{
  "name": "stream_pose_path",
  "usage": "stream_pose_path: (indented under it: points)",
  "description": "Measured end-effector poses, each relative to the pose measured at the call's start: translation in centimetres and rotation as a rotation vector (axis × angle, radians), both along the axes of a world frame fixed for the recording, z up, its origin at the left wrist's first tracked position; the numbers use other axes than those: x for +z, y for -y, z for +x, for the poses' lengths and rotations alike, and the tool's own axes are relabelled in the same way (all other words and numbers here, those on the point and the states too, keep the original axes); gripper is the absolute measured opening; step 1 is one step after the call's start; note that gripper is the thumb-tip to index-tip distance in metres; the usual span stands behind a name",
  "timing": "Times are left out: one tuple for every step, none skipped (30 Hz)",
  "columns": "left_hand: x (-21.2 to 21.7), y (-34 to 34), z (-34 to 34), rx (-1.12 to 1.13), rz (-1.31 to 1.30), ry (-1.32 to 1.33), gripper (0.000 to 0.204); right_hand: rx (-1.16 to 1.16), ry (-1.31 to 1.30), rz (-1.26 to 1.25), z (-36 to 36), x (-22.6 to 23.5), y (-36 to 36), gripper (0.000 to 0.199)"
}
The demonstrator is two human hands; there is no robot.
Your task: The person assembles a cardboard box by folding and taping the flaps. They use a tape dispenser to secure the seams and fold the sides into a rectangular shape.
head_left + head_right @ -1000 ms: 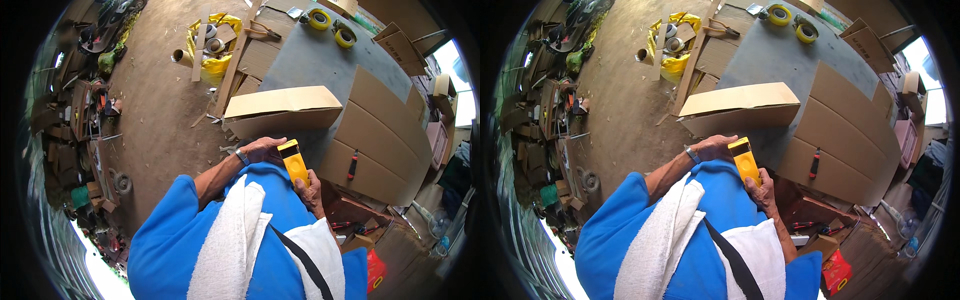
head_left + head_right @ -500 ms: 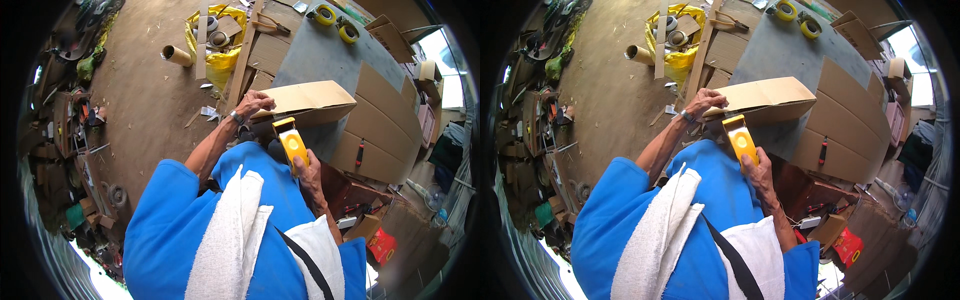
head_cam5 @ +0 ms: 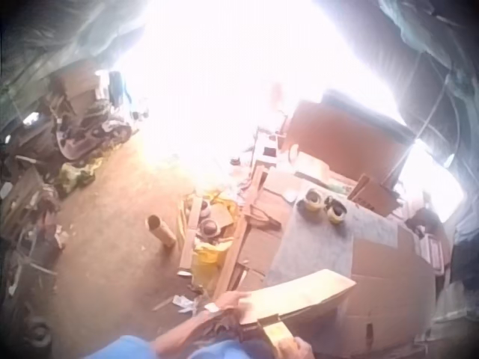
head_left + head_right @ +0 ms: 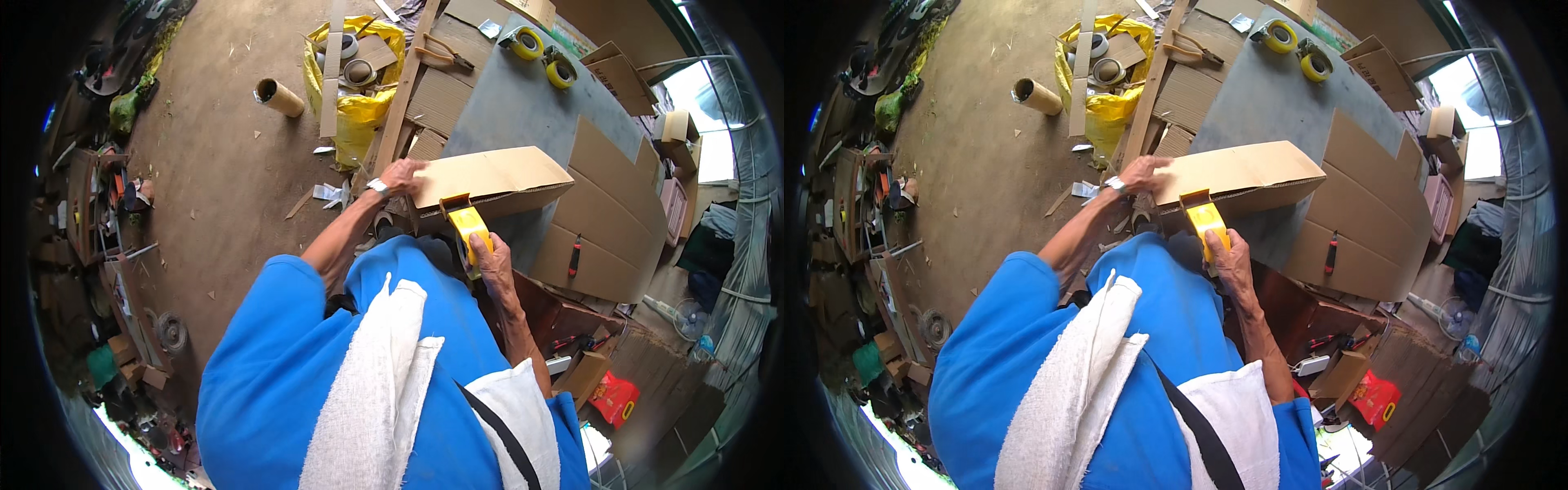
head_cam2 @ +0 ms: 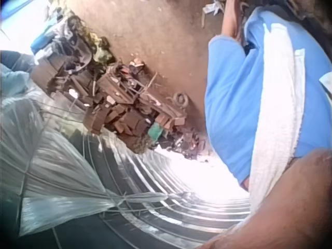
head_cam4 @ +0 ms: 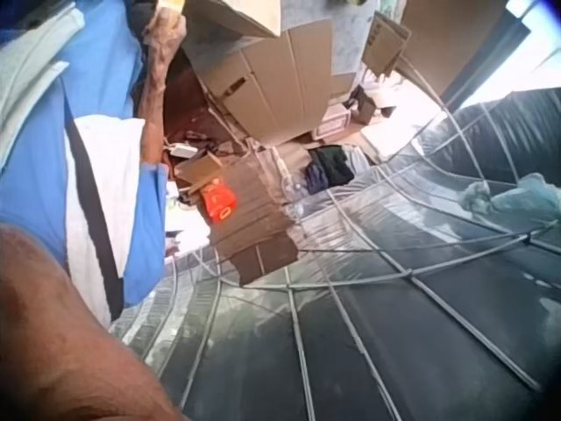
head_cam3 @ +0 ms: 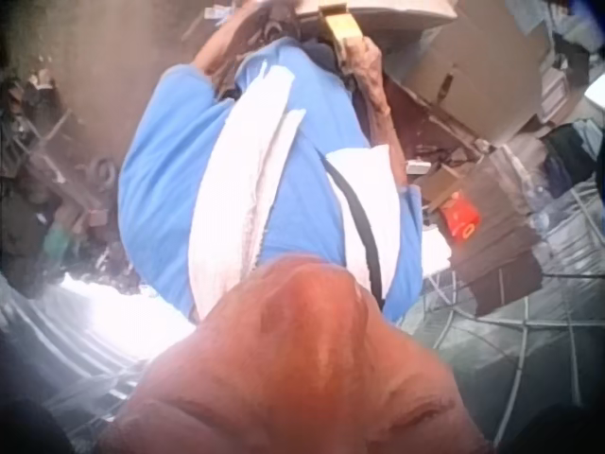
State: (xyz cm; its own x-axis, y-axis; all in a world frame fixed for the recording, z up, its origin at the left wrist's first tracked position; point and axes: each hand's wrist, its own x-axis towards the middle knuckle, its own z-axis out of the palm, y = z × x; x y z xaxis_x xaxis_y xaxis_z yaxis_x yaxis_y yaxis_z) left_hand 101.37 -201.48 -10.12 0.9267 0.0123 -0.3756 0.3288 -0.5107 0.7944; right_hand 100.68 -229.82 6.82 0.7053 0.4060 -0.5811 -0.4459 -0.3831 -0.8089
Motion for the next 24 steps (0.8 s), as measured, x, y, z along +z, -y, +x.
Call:
stream_pose_path:
  points:
    - [1.8,-0.6,-1.1,-0.119,-0.215,0.002,0.075,0.022,0.009,-0.016,0.3,0.6,-0.5,0.039]
    - [-0.3,-0.5,-2.3,-0.201,-0.443,0.131,0.084,0.037,-0.003,-0.006,0.3,0.8,-0.7,0.039]
    - [0.7,0.7,-2.5,-0.303,-0.163,0.203,0.087,0.037,-0.013,0.004,0.5,0.7,-0.7,0.039]
    - [1.8,2.5,-2.9,-0.401,0.119,0.275,0.090,0.035,-0.022,0.014,0.6,0.5,-0.7,0.039]
    - [1.6,3.9,-3.2,-0.357,0.143,0.322,0.089,0.041,-0.028,0.012,0.7,0.4,-0.7,0.040]
    - [0.4,5.0,-3.5,-0.314,0.165,0.370,0.087,0.040,-0.032,0.014,0.6,0.5,-0.7,0.040]
    - [-1.5,5.5,-3.8,-0.241,0.199,0.426,0.084,0.037,-0.034,0.020,0.7,0.5,-0.8,0.039]
    - [-1.6,5.5,-3.2,-0.248,0.206,0.405,0.083,0.021,-0.041,0.015,0.5,0.6,-0.5,0.039]
    - [-1.4,5.2,-3.2,-0.249,0.215,0.371,0.082,0.054,-0.005,-0.059,0.1,1.7,-0.2,0.040]
    - [-1.2,5.0,-3.4,-0.250,0.224,0.336,0.081,0.086,0.079,-0.099,-1.6,1.6,1.4,0.041]
    - [-0.1,5.5,-3.4,-0.240,0.227,0.270,0.079,0.119,0.179,-0.139,-3.2,1.4,3.7,0.041]
    - [-1.1,5.5,-3.6,-0.242,0.248,0.339,0.076,0.159,0.288,-0.163,-3.9,1.0,4.9,0.042]
    - [-0.6,5.4,-3.1,-0.271,0.248,0.320,0.076,0.108,0.229,-0.173,-4.6,0.9,5.4,0.044]
    - [-0.1,5.2,-2.9,-0.292,0.252,0.299,0.076,0.064,0.172,-0.178,-5.3,0.9,5.8,0.045]
    - [-0.4,5.1,-3.0,-0.302,0.231,0.310,0.076,0.021,0.114,-0.183,-5.9,0.7,6.0,0.047]
    - [-0.6,4.9,-3.2,-0.312,0.210,0.320,0.076,0.047,0.103,-0.206,-5.9,-0.8,6.2,0.048]
    - [-0.6,4.7,-3.1,-0.318,0.191,0.340,0.076,0.074,0.102,-0.230,-5.2,-3.3,6.1,0.049]
    - [-0.4,4.8,-3.3,-0.351,0.187,0.337,0.077,0.086,0.093,-0.254,-4.9,-4.9,5.9,0.050]
    - [0.2,4.7,-3.2,-0.375,0.183,0.340,0.078,0.050,0.057,-0.306,-4.5,-5.1,4.6,0.051]
    - [0.7,4.3,-2.7,-0.395,0.194,0.346,0.079,0.076,0.116,-0.350,-3.8,-5.5,3.3,0.053]
    - [1.1,4.4,-2.8,-0.387,0.191,0.376,0.082,0.099,0.169,-0.399,-3.3,-5.7,2.3,0.054]
    - [1.4,4.7,-2.5,-0.356,0.257,0.329,0.077,0.121,0.222,-0.448,-2.8,-6.0,1.2,0.055]
    - [2.0,5.6,-2.1,-0.322,0.318,0.281,0.072,0.155,0.261,-0.489,-2.2,-7.6,0.2,0.054]
    - [2.8,7.0,-1.5,-0.310,0.365,0.244,0.067,0.166,0.296,-0.546,-1.7,-8.5,-0.6,0.053]
